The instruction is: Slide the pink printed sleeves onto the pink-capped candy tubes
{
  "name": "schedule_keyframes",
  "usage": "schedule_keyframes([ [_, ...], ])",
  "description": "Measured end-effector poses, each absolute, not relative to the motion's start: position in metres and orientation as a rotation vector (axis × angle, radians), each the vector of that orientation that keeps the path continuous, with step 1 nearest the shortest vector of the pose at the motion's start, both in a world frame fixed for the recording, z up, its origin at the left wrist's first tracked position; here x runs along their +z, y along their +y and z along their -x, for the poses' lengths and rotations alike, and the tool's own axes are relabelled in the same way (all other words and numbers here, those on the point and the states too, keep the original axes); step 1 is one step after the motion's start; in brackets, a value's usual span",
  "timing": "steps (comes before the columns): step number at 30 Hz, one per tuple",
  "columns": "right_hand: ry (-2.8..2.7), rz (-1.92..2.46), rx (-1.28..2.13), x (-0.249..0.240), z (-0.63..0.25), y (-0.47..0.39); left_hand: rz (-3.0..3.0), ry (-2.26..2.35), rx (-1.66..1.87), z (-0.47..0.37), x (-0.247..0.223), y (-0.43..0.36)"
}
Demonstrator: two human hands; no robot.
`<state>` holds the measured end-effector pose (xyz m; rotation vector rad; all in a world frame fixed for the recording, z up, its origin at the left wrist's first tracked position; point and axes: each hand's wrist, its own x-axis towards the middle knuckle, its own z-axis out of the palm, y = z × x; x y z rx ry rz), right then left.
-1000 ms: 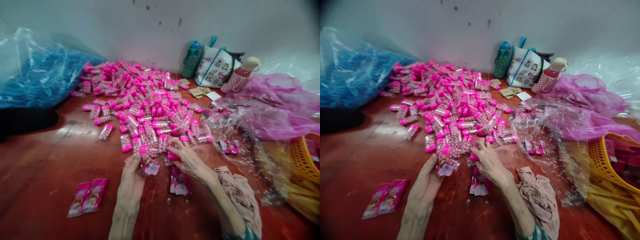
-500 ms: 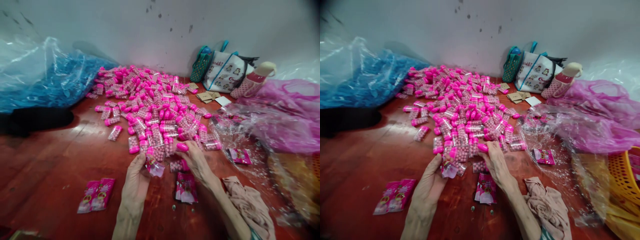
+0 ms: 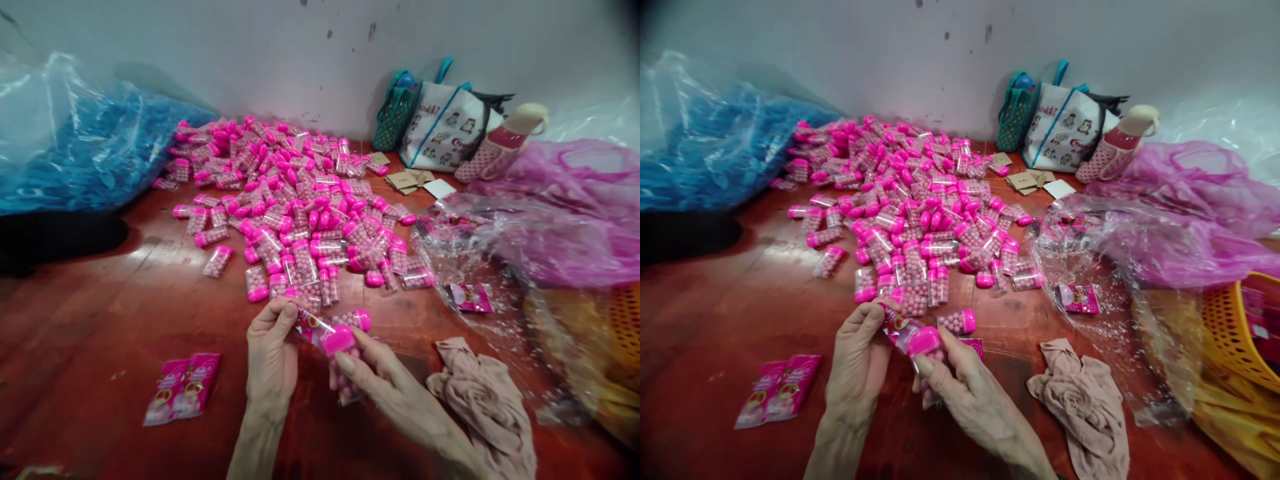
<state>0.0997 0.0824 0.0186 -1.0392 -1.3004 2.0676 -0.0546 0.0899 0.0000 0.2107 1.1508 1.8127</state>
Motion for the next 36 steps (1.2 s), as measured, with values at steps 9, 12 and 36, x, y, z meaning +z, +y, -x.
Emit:
schedule_keyframes([
  [9, -1.082, 0.924, 2.153, 0.009, -0.096, 0.076, -0.401, 1.127, 1.761, 0.053, -0.003, 0.089],
  [12, -1.101, 0.979, 2.103, 0.005, -0.094, 0.073, -0.394, 1.119, 1.715, 0.053, -0.006, 0.089],
  [36, -1.693, 1.343, 0.788, -0.011, -0.079, 0.058, 0.144, 0.794, 1.399, 0.025, -0.012, 0.076],
])
